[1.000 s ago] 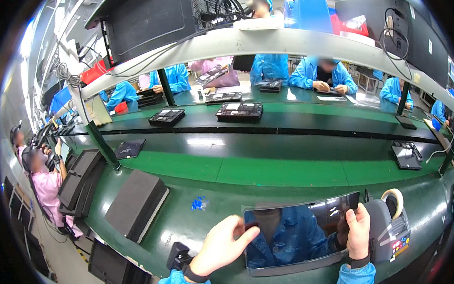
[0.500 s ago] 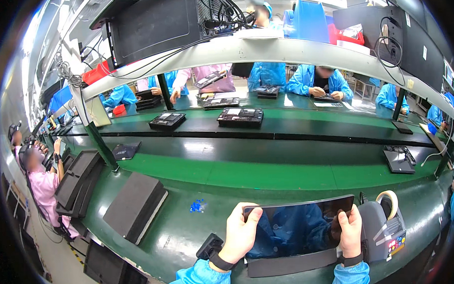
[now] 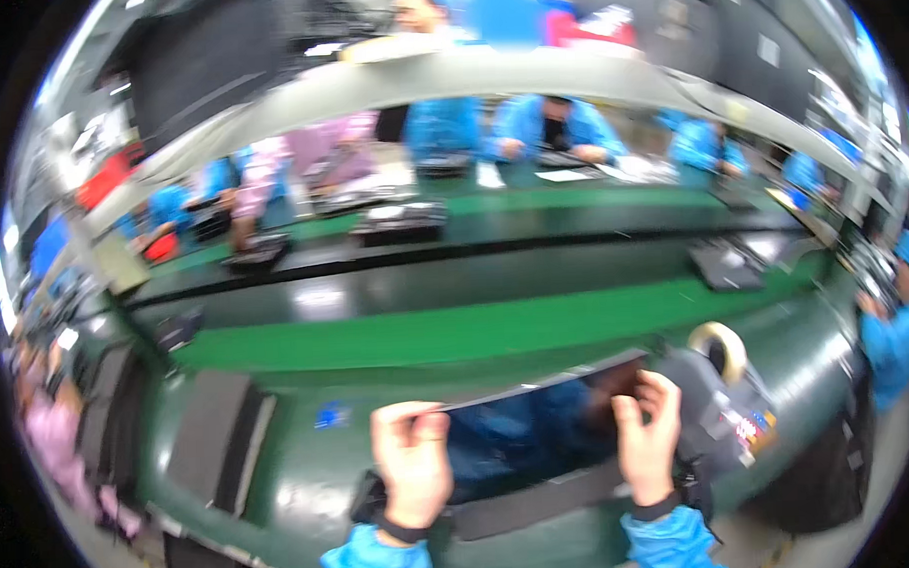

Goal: Assembling or inspecting tablet computers and their protective cases on a production line.

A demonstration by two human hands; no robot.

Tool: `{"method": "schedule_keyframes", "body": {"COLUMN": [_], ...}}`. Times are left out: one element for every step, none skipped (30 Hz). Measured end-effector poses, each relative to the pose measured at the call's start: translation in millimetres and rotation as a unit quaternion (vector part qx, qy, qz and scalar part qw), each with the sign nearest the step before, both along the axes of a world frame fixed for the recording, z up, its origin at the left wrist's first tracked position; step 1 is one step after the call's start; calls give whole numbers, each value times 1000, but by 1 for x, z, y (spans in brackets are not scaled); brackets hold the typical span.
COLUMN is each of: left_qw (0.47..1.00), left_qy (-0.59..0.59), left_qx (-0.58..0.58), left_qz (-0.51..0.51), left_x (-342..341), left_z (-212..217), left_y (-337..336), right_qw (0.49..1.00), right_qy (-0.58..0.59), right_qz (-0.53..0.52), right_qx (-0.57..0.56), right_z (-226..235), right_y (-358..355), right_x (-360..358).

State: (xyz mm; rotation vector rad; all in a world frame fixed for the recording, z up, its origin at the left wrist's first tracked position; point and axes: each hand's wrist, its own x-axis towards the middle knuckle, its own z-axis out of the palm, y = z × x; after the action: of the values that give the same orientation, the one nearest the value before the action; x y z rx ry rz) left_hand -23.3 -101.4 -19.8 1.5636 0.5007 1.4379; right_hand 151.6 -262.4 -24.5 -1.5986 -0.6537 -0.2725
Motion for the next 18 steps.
{"method": "schedule_keyframes", "body": {"left_qw": [999, 997, 999, 999, 999, 998, 999, 999, 999, 999, 999, 999, 999, 999, 1000, 999, 1000, 1000], "left_qy": [-5, 22, 8, -8, -28, -45, -40, -38, -32, -37, -39, -41, -46, -37, -29, -32, -14, -26], "left_qx": [-43, 27, -7, -39, -37, -34, -27, -19, -11, -12, 1, 15, 16, 12, 8, 35, 15, 5], "left_qz": [18, 67, 43, 30, 11, 3, -4, -7, -2, -7, -15, -20, -16, -13, 0, 21, 18, 2], "left_x": [-9, -11, -14, -19, -15, -14, -13, -12, -9, -11, -9, -9, -8, -12, -20, -20, -18, -12], "left_z": [-3, -1, -5, -8, -5, -5, -10, -15, -18, -18, -13, -10, -11, -15, -16, -15, -4, -4], "left_y": [-1, 1, 5, 8, 8, 8, 11, 15, 19, 16, 9, 4, 3, 5, 9, 6, -5, -5], "right_qw": [998, 999, 995, 990, 982, 971, 964, 958, 945, 924, 919, 911, 931, 947, 971, 980, 971, 952], "right_qy": [-58, -46, -89, -137, -151, -161, -87, 61, 158, 252, 313, 343, 315, 291, 204, 111, 32, -50], "right_qz": [-22, -10, -17, -13, -88, -151, -234, -247, -233, -209, -138, -109, -95, -73, -120, -161, -231, -296], "right_qx": [-5, 23, 33, 43, 67, 94, 88, 132, 164, 197, 196, 203, 158, 111, 42, -24, -46, -60], "right_z": [3, 1, -7, -14, -21, -27, -25, -29, -37, -47, -51, -55, -56, -54, -53, -49, -36, -16], "right_y": [-11, -29, -56, -79, -101, -119, -134, -149, -163, -173, -182, -181, -180, -173, -175, -186, -198, -206], "right_x": [-7, -14, -19, -26, -24, -22, -14, -4, 9, 20, 28, 35, 38, 35, 32, 32, 32, 33]}}
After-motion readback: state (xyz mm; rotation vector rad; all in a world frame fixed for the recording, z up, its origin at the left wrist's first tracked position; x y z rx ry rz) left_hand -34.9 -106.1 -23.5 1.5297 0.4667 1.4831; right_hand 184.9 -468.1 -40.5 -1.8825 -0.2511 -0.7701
